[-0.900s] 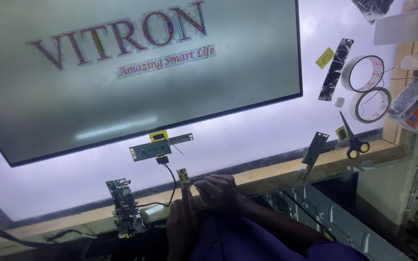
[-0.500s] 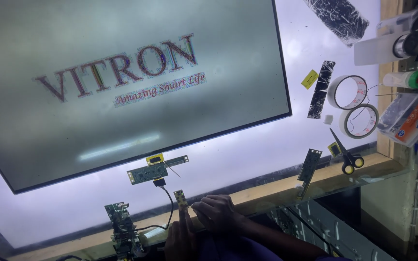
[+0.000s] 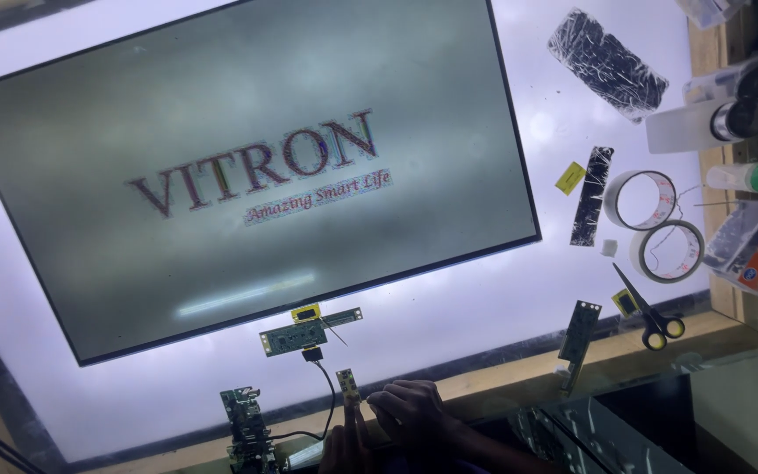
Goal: The person uses a soldering iron to work on a circuit board connected to a television screen. They then move to a different area, pick up a large white screen panel, and peel a protective film off its surface by hand.
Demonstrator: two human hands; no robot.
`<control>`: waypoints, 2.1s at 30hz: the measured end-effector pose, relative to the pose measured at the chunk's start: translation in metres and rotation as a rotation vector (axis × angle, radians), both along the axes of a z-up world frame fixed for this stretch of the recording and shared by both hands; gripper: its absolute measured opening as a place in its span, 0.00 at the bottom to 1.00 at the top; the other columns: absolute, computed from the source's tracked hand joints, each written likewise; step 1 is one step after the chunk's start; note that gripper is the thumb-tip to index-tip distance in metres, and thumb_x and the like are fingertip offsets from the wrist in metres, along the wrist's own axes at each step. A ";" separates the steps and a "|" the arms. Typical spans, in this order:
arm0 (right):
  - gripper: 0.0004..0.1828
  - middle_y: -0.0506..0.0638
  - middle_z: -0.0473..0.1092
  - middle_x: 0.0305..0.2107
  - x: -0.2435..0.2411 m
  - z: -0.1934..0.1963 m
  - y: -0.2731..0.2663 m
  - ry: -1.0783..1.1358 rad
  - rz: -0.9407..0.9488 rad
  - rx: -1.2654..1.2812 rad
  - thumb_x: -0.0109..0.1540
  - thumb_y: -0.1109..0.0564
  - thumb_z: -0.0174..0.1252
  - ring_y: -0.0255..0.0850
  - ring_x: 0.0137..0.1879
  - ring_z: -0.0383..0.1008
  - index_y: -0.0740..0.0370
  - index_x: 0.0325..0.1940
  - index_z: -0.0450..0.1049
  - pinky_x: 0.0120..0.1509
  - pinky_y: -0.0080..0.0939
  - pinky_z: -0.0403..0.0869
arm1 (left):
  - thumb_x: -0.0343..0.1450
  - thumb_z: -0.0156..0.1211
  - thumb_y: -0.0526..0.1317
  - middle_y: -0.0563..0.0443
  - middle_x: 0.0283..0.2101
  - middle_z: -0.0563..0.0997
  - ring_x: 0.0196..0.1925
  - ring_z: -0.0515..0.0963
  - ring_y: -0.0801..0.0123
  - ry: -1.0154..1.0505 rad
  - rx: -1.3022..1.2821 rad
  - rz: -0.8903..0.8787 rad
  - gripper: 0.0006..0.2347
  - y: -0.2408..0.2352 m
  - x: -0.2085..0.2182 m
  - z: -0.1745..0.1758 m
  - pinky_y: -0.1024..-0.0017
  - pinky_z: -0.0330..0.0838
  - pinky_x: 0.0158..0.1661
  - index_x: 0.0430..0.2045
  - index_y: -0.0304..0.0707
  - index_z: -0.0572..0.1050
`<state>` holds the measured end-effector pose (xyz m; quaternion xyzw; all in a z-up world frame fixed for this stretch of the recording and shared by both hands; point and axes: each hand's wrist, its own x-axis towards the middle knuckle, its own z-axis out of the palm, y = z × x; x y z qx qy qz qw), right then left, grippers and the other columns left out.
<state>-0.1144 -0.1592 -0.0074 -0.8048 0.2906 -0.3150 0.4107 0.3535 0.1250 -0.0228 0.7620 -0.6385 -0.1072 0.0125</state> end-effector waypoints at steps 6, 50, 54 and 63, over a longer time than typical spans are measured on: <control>0.09 0.40 0.63 0.14 0.004 -0.001 0.003 0.016 -0.014 -0.015 0.60 0.63 0.53 0.31 0.17 0.60 0.54 0.26 0.71 0.18 0.31 0.57 | 0.70 0.41 0.35 0.50 0.48 0.68 0.31 0.70 0.64 0.042 -0.003 0.035 0.22 -0.144 0.204 0.022 0.71 0.71 0.29 0.62 0.37 0.60; 0.07 0.43 0.70 0.19 0.008 -0.003 0.024 0.121 -0.014 0.013 0.62 0.61 0.51 0.37 0.21 0.68 0.56 0.31 0.73 0.23 0.37 0.62 | 0.67 0.49 0.31 0.46 0.37 0.71 0.37 0.71 0.57 0.434 0.171 0.281 0.31 -0.118 -0.354 0.029 0.60 0.71 0.35 0.69 0.39 0.49; 0.06 0.43 0.68 0.18 0.007 -0.004 0.026 0.123 -0.009 -0.005 0.61 0.62 0.53 0.36 0.21 0.67 0.56 0.32 0.73 0.23 0.36 0.62 | 0.66 0.49 0.30 0.44 0.38 0.72 0.37 0.71 0.57 0.436 0.130 0.273 0.31 -0.122 -0.353 0.036 0.61 0.71 0.36 0.68 0.37 0.52; 0.06 0.43 0.70 0.18 0.005 -0.011 0.034 0.136 -0.046 -0.031 0.61 0.61 0.52 0.37 0.21 0.69 0.55 0.30 0.72 0.23 0.38 0.62 | 0.64 0.49 0.30 0.44 0.37 0.71 0.37 0.71 0.56 0.413 0.089 0.282 0.33 -0.107 -0.359 0.028 0.60 0.72 0.31 0.68 0.38 0.50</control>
